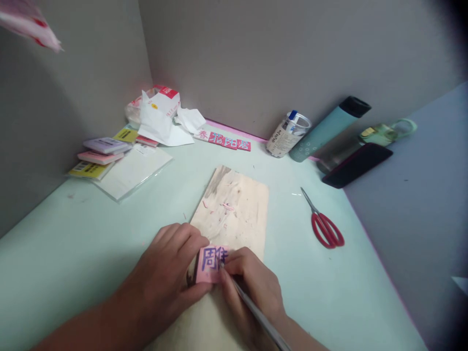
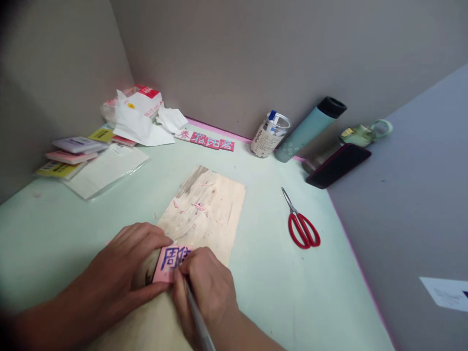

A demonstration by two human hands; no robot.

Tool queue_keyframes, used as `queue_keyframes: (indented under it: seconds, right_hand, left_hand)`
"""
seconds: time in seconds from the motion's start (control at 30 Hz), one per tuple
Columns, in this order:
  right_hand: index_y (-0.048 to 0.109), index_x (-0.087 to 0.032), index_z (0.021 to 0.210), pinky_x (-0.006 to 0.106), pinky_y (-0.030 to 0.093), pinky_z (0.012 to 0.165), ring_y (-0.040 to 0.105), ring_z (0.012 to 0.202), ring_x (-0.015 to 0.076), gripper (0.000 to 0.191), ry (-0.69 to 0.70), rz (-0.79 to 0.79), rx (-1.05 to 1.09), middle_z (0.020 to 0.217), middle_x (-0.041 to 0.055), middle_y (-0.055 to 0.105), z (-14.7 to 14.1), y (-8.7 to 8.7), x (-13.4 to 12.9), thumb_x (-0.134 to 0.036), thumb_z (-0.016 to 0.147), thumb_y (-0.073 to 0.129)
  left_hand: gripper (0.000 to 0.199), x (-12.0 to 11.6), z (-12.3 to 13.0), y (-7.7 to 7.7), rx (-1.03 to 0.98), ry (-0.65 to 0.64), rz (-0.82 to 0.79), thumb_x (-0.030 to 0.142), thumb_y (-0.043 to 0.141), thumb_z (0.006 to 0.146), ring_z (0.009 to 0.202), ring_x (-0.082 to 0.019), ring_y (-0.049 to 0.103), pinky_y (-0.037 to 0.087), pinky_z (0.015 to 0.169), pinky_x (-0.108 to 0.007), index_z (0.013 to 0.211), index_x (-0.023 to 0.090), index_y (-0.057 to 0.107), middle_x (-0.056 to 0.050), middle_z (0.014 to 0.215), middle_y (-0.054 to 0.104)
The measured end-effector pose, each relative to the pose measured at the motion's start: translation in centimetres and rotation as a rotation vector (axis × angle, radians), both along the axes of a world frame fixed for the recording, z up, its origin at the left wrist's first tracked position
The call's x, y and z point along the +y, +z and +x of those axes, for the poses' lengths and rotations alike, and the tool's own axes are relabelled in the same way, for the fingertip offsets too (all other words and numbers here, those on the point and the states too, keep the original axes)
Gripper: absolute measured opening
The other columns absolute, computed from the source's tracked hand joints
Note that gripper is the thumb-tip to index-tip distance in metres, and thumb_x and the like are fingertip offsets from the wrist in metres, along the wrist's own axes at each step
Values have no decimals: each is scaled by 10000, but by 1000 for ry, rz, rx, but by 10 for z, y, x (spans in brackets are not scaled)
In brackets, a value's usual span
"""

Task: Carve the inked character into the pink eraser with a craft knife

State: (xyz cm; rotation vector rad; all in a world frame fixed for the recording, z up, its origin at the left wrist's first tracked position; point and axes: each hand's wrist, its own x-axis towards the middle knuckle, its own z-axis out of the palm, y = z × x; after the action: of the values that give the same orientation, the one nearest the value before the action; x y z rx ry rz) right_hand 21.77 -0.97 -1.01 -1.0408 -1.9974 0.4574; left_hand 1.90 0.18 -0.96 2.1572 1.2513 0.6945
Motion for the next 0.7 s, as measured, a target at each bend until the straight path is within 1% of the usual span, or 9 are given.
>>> queue_keyframes:
  seconds: [0.13, 0.2, 0.3, 0.37, 0.5, 0.6, 0.7]
  right_hand:
    - [542, -213, 891, 238, 454, 507, 583, 605, 140, 150, 8, -31, 6, 733, 9, 598, -2, 2, -1, -72, 937, 527]
    - [547, -212, 899, 240, 465, 518, 592, 614, 143, 150, 12, -31, 2, 742, 12, 605, -2, 0, -2, -68, 933, 526]
    - [559, -209, 894, 254, 475, 537, 620, 637, 155, 143, -17, 0, -4, 762, 24, 632, -2, -5, -5, -74, 930, 530]
    - [561, -208, 895, 258, 481, 550, 630, 649, 157, 134, -13, -25, 6, 781, 29, 642, -2, -5, -7, -82, 932, 539]
    - [566, -210, 894, 240, 478, 530, 620, 632, 142, 148, 4, -109, 47, 774, 23, 637, -1, 2, -7, -72, 940, 541]
    - [572, -214, 880, 241, 496, 541, 634, 651, 149, 165, -6, -117, 60, 765, 25, 644, -1, 7, -7, -62, 936, 541]
    - [579, -216, 888, 238, 501, 533, 644, 663, 151, 164, -10, -112, 68, 777, 30, 658, -1, 8, -7, -61, 932, 547]
  left_hand:
    - [187, 1, 0, -1, -1, 10, 5, 240, 617, 907, 973, -285, 555, 439, 862, -479, 1087, 228, 570, -45, 1056, 616]
    - [181, 2, 0, -1, 5, -1, 5, 251, 613, 913, 976, -285, 555, 440, 861, -479, 1087, 228, 572, -47, 1063, 618]
    - [165, 2, 0, 1, 10, -11, -7, 270, 607, 926, 974, -287, 555, 443, 855, -478, 1082, 224, 580, -51, 1059, 619]
    - [154, 2, 0, 2, 6, 0, -11, 274, 609, 923, 967, -288, 553, 443, 853, -481, 1065, 219, 587, -53, 1047, 619]
    - [162, 1, 1, 2, 7, 11, -5, 264, 625, 909, 965, -284, 555, 442, 856, -474, 1061, 219, 591, -50, 1039, 620]
    - [168, 1, 1, 0, 3, 20, 0, 276, 629, 910, 969, -278, 558, 443, 855, -460, 1067, 232, 588, -44, 1044, 623]
    - [169, 1, 0, -2, -3, 20, 6, 296, 627, 917, 968, -275, 560, 444, 853, -453, 1072, 242, 586, -42, 1050, 625]
